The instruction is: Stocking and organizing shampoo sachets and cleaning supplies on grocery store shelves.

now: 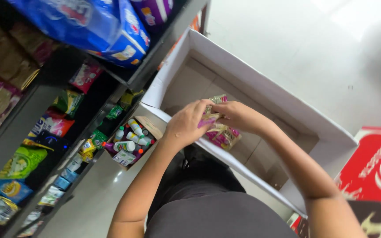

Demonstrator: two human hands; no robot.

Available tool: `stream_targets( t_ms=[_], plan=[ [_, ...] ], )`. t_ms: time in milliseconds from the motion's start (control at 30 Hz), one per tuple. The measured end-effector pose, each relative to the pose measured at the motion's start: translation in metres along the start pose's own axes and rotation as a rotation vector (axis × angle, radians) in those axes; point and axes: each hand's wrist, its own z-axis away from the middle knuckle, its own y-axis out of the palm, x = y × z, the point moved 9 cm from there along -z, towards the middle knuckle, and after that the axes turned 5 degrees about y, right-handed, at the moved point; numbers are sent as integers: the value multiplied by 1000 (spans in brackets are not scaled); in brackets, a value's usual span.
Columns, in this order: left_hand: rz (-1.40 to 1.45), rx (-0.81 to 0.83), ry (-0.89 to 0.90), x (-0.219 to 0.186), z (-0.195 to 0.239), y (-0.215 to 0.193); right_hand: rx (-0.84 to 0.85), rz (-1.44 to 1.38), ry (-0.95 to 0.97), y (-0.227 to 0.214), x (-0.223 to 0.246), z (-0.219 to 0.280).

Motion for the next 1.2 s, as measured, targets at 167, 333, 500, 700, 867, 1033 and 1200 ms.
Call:
stream_targets(
  t_ms=[167, 333, 500, 700, 867, 1033, 1200],
  plan=[
    [466, -198, -140, 4, 31, -40, -206, -19, -200, -46, 94, 7],
    [694, -621, -348, 58, 104, -71, -463, -199, -329, -35, 152, -21],
    [1034, -1015, -295, 79, 180, -118, -279, -148, -307, 20, 213, -71],
    [1000, -895, -491, 118, 248, -151, -193, -70, -577, 62, 294, -126],
    [115, -1048, -395, 115, 305, -248, -292, 215, -593, 109, 348, -171],
    [17, -1027, -432, 158, 332, -276, -457, 314, -628, 143, 399, -201],
    [-80, -1014, -385, 197, 340, -282, -358, -47, -263, 129, 386, -254]
  ],
)
